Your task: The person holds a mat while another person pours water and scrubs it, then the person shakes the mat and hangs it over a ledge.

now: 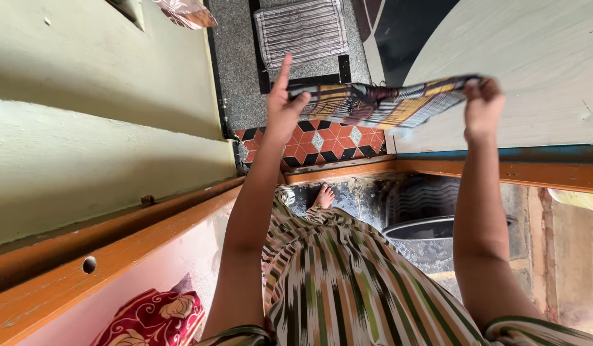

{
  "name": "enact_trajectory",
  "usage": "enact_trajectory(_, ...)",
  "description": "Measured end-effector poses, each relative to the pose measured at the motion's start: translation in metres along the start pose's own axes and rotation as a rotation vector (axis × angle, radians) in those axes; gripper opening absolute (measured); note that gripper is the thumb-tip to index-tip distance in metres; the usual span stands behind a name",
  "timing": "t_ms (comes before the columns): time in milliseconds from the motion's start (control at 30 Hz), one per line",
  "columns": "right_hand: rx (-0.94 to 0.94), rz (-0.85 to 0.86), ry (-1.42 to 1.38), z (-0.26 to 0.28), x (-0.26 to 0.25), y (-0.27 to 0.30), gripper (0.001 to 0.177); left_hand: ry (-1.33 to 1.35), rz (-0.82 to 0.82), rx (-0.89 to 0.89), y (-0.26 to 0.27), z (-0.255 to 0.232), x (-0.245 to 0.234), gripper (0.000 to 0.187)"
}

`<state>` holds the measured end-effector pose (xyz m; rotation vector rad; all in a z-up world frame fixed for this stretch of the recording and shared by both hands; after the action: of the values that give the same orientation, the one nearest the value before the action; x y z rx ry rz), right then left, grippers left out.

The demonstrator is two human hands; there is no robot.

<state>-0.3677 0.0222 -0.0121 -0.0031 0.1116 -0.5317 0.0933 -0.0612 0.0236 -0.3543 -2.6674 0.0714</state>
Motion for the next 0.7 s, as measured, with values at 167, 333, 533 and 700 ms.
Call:
enact_trajectory(167, 0.14, 0.012, 0.167, -0.076, 0.035, 0.027, 0.061, -0.297, 0.113, 0.048, -0.011, -0.046, 0.035, 0.085)
enact_trajectory(333, -0.731, 0.055, 0.63, -0.031, 0.116, 0.082, 0.129, -0.502, 0.257, 0.129, -0.011, -0.072, 0.068, 0.088)
enact_trajectory(533, -0.289, 0.325, 0.557, 0.057, 0.199, 0.108, 0.041, -0.823, 0.272, -0.08, -0.012, -0.086, 0.083, 0.078)
enact_trajectory(700, -0.608, 0.218, 0.441, 0.073, 0.199, 0.108, 0.038, -0.563, 0.221, 0.051, -0.005, -0.089, 0.051, 0.074)
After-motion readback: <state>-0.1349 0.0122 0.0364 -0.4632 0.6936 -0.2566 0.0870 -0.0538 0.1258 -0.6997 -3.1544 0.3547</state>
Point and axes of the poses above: each hand's wrist, its own y-axis away from the middle knuckle, its own x-axis out of the palm, z = x × y, the point moved 1 cm from there along -y, towards the middle knuckle, and after that the axes turned 2 degrees about -y, right-handed, at the moved point
